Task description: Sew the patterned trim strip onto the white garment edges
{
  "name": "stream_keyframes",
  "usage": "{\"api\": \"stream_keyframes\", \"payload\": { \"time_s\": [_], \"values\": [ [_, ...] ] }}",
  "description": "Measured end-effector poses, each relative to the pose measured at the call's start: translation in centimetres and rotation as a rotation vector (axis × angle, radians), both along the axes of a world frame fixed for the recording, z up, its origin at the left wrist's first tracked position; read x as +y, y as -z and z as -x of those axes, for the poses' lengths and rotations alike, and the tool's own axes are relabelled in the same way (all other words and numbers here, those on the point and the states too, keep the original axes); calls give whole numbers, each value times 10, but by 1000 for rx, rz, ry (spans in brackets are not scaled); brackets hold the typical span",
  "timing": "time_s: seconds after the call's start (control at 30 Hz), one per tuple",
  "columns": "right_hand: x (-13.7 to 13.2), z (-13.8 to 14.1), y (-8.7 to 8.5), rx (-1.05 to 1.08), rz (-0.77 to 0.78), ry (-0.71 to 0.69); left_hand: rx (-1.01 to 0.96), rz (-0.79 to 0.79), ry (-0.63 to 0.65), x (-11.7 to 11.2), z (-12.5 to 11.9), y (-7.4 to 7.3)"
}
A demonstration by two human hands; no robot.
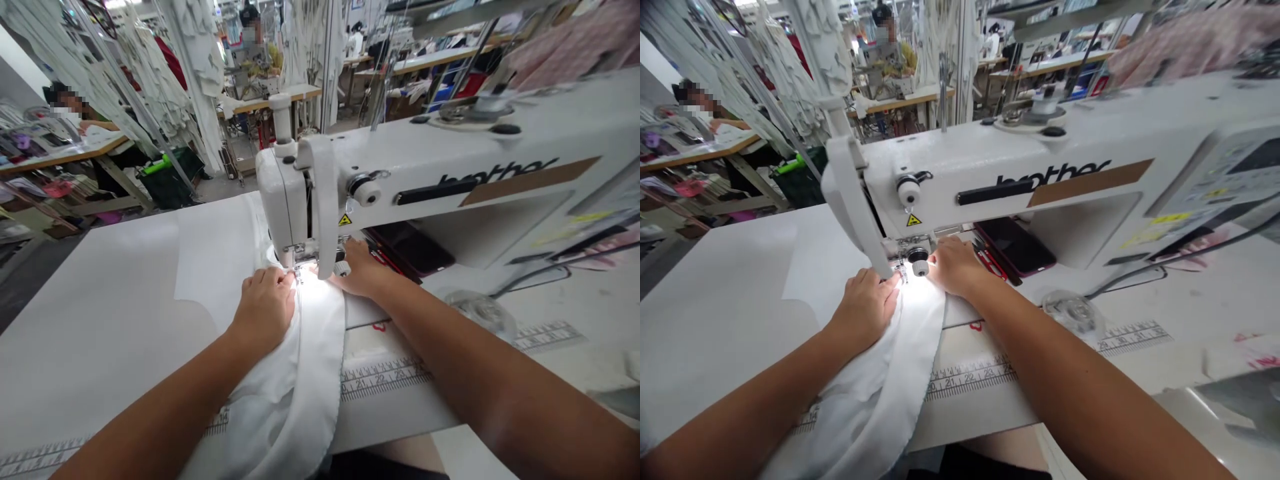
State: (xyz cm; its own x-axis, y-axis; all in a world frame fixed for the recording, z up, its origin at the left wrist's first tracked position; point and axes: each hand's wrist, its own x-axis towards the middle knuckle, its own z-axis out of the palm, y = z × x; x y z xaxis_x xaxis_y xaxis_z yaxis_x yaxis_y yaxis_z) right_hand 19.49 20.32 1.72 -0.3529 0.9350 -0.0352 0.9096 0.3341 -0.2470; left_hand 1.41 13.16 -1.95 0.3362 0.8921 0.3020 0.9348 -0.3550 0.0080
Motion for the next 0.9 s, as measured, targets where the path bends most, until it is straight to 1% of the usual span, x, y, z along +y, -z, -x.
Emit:
{"api": "stream_keyframes", "payload": {
  "time_s": [0.1, 0.17, 0.23, 0.3, 0.33, 0.4, 0.47, 0.5, 0.57, 0.63, 0.67, 0.73, 0.8, 0.83, 0.9],
  "values": [
    [-4, -7, -7, 55, 9, -15, -6, 3, -15, -3, 1, 0],
    [-11, -10, -9, 96, 6, -29, -13, 26, -9, -9, 4, -2],
    [-23, -11, -8, 137, 5, -55, -27, 73, 15, -22, 9, -6],
    [-40, -11, -6, 184, 15, -84, -84, 132, 42, -43, 15, -13],
    [-51, -10, -4, 212, 29, -90, -144, 163, 58, -56, 18, -16],
    [-74, -6, -2, 280, 78, -87, -336, 249, 76, -83, 21, -22],
    [-101, 2, -3, 367, 140, -102, -592, 375, 62, -108, 20, -23],
    [-114, 7, -5, 457, 200, -148, -741, 437, 31, -119, 19, -23],
    [-138, 16, -12, 721, 392, -313, -1050, 533, -54, -132, 16, -20],
    [-158, 19, -20, 952, 612, -474, -1327, 578, -142, -139, 15, -16],
    [-166, 17, -23, 1021, 710, -523, -1446, 583, -187, -140, 16, -15],
    [-177, 9, -24, 1019, 868, -558, -1651, 568, -261, -144, 20, -15],
    [-185, -3, -14, 875, 1008, -572, -1844, 552, -292, -149, 25, -16],
    [-189, -9, -5, 755, 1054, -570, -1927, 552, -286, -152, 28, -17],
    [-197, -18, 23, 529, 1055, -526, -2045, 562, -262, -157, 32, -17]
  ]
}}
